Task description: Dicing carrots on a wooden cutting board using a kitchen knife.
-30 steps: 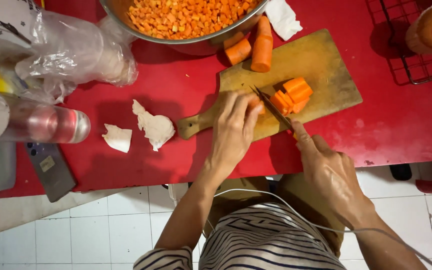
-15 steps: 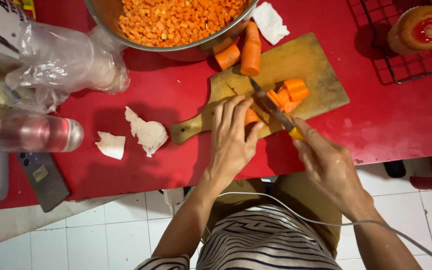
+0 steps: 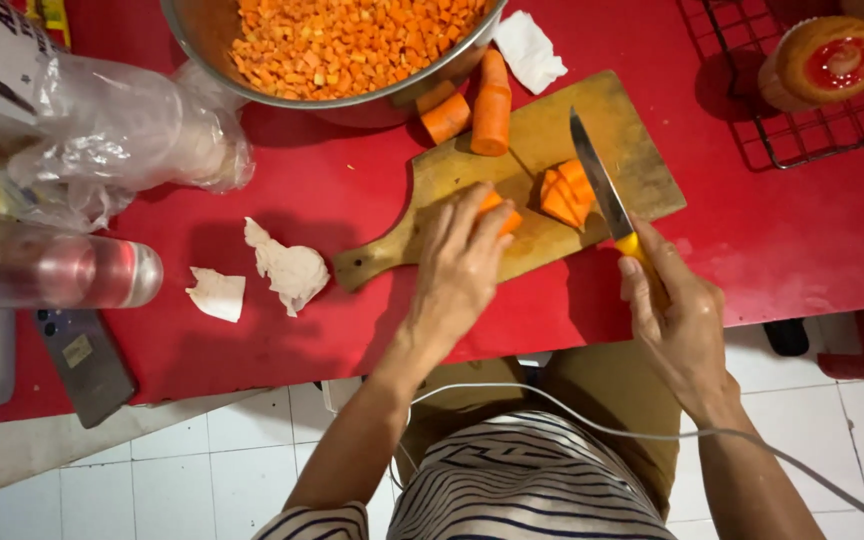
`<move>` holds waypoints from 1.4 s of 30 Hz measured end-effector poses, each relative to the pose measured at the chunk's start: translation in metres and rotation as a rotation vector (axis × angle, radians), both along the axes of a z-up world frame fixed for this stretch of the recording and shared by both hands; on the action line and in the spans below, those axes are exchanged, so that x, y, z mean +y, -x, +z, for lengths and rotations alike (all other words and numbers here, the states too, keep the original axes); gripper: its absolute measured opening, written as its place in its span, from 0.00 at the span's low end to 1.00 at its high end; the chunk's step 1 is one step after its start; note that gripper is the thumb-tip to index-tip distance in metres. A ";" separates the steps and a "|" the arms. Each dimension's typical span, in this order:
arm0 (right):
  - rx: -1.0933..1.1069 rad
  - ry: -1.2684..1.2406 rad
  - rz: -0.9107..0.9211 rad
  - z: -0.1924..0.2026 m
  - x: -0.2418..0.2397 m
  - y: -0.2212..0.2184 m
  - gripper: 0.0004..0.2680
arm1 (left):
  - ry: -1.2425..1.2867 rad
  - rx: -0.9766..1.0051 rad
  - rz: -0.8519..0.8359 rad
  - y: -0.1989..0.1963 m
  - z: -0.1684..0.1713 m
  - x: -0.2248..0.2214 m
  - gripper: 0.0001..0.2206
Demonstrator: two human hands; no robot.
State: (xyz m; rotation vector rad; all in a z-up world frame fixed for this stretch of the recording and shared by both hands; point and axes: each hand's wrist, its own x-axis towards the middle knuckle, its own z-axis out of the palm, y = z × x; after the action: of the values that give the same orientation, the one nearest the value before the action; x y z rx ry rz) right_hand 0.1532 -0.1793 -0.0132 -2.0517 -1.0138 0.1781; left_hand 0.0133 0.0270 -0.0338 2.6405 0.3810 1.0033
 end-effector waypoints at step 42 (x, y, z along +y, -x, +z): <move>0.149 -0.257 -0.057 -0.017 0.002 -0.009 0.13 | -0.219 0.053 -0.158 -0.046 -0.009 0.022 0.21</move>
State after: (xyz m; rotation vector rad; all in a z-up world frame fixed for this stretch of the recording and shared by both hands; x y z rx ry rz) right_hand 0.1622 -0.1773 -0.0303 -1.8031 -0.8398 0.1596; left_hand 0.0590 0.0486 -0.0429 2.8429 0.0739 0.9756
